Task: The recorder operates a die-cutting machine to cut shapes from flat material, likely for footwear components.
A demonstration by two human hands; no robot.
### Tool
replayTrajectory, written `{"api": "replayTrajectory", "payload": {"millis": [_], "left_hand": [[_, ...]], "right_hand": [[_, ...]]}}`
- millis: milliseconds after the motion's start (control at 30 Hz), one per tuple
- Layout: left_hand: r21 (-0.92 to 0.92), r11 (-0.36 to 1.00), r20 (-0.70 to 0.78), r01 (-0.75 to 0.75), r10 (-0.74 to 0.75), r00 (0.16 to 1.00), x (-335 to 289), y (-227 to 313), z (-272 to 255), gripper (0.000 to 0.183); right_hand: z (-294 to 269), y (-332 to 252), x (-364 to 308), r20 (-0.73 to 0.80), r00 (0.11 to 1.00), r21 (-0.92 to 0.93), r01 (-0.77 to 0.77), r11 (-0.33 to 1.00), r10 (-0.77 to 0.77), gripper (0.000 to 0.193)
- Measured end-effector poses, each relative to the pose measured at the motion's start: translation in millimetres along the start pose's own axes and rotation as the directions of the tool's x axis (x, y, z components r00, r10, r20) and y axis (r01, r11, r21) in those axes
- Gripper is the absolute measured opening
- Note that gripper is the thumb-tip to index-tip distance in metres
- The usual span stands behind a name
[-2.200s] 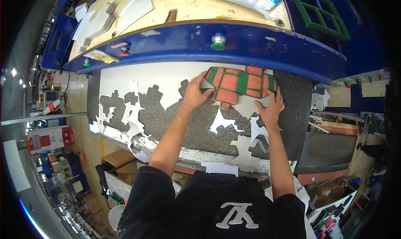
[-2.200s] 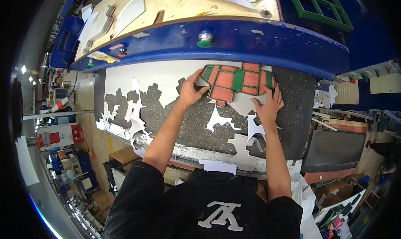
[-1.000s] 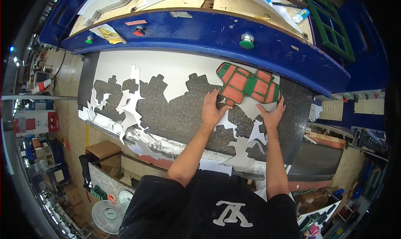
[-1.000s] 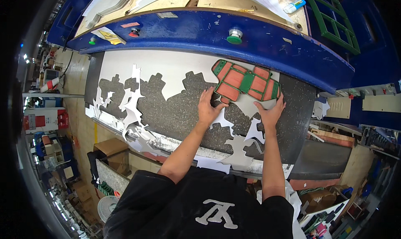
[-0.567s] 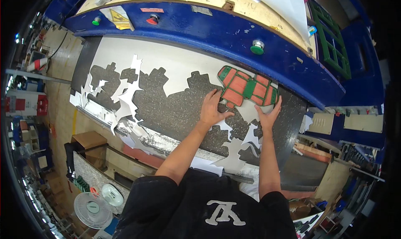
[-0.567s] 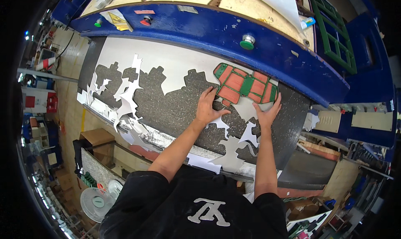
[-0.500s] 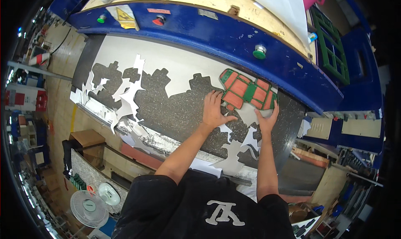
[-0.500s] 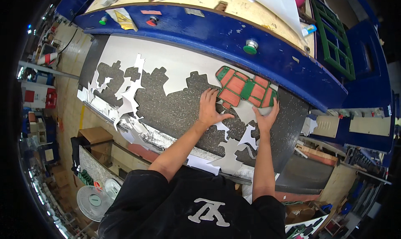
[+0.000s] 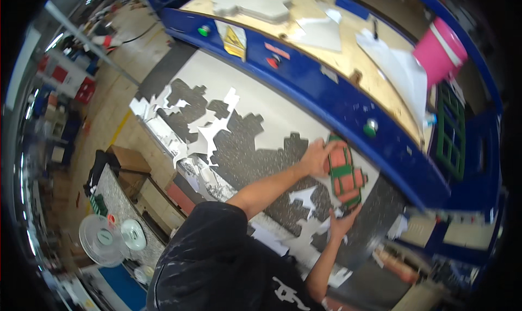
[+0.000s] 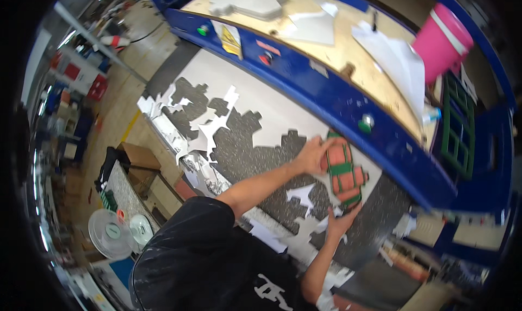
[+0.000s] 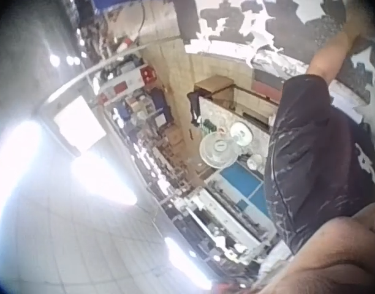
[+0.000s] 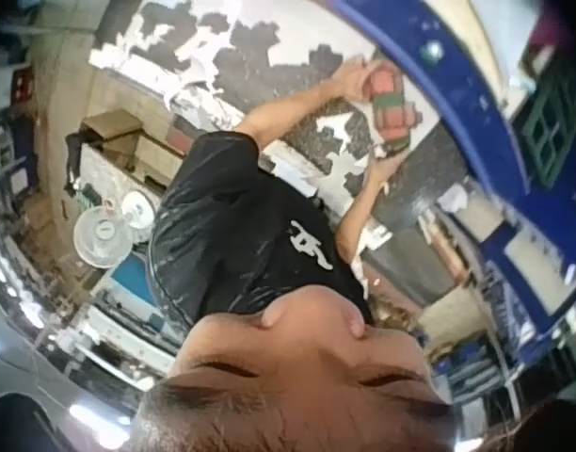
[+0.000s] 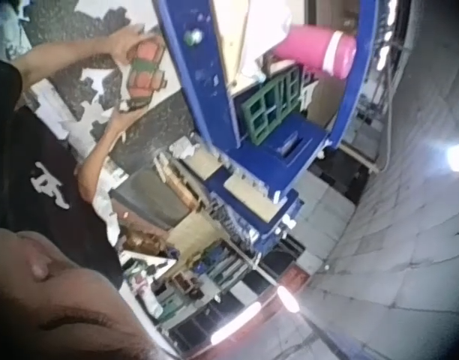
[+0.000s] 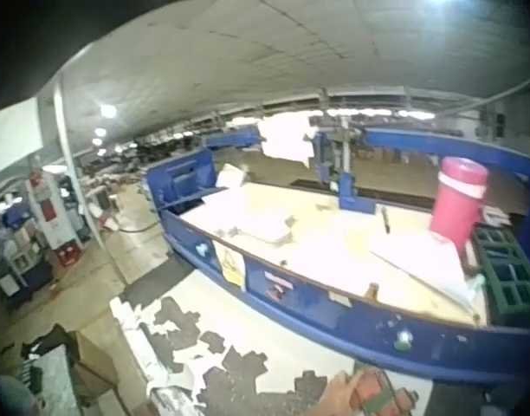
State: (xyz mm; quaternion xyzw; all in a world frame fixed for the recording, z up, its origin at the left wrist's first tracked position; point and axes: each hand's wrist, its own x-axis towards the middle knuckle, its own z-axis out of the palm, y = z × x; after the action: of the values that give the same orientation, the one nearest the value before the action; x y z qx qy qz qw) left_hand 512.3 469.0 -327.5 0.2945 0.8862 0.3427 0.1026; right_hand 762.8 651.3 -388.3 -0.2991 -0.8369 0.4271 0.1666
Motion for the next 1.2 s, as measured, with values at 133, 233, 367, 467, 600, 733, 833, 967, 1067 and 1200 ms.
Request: {"api": "replayTrajectory", "payload": {"millis": [133,233,367,467,600,733,833,967,1067,1200], "left_hand": [[-0.011,0.994,-0.174,0.110,-0.111,0.979,-23,-4,-24,0.120],[-0.067,0.981,-0.305,0.182,-0.194,0.932,-34,-64,-68,0.105],[0.012,0.927,-0.522,0.375,-0.313,0.793,-59,-132,-117,0.094],[0.055,0.939,-0.467,0.340,-0.277,0.840,-66,-175,-145,0.096],[0.235,0.889,-0.605,0.394,-0.184,0.775,-93,-269,-210,0.091],[0.371,0.920,-0.432,0.122,0.055,0.900,-116,-337,-226,0.075],[0.203,0.979,-0.287,0.007,0.053,0.957,-134,-324,-235,0.064],[-0.199,0.976,0.108,-0.085,0.108,0.988,-181,-295,-240,0.059],[-0.450,0.830,0.479,-0.328,0.535,0.696,-222,-299,-264,0.063],[-0.382,0.769,0.092,-0.513,0.584,0.807,-212,-312,-309,0.060]], "right_hand": [[-20,-6,-2,0.053,0.997,-0.008,-0.063,0.998,0.063,0.140],[-21,-13,8,0.126,0.990,-0.004,-0.058,0.998,0.058,0.131],[7,-45,7,0.162,0.987,-0.153,0.023,0.988,0.002,0.109],[39,-88,-18,0.126,0.990,-0.304,-0.027,0.952,0.068,0.094],[147,-189,-70,0.016,0.996,-0.086,0.094,0.992,-0.093,0.076],[284,-254,-98,-0.092,0.992,-0.058,0.079,0.995,-0.084,0.072],[330,-299,-79,-0.147,0.985,-0.093,0.072,0.993,-0.085,0.080],[359,-333,-32,-0.186,0.978,-0.181,0.058,0.982,-0.092,0.099],[383,-347,-17,-0.178,0.984,-0.253,-0.026,0.967,-0.020,0.111],[393,-346,-10,-0.257,0.966,-0.322,-0.101,0.941,0.015,0.113]]}}
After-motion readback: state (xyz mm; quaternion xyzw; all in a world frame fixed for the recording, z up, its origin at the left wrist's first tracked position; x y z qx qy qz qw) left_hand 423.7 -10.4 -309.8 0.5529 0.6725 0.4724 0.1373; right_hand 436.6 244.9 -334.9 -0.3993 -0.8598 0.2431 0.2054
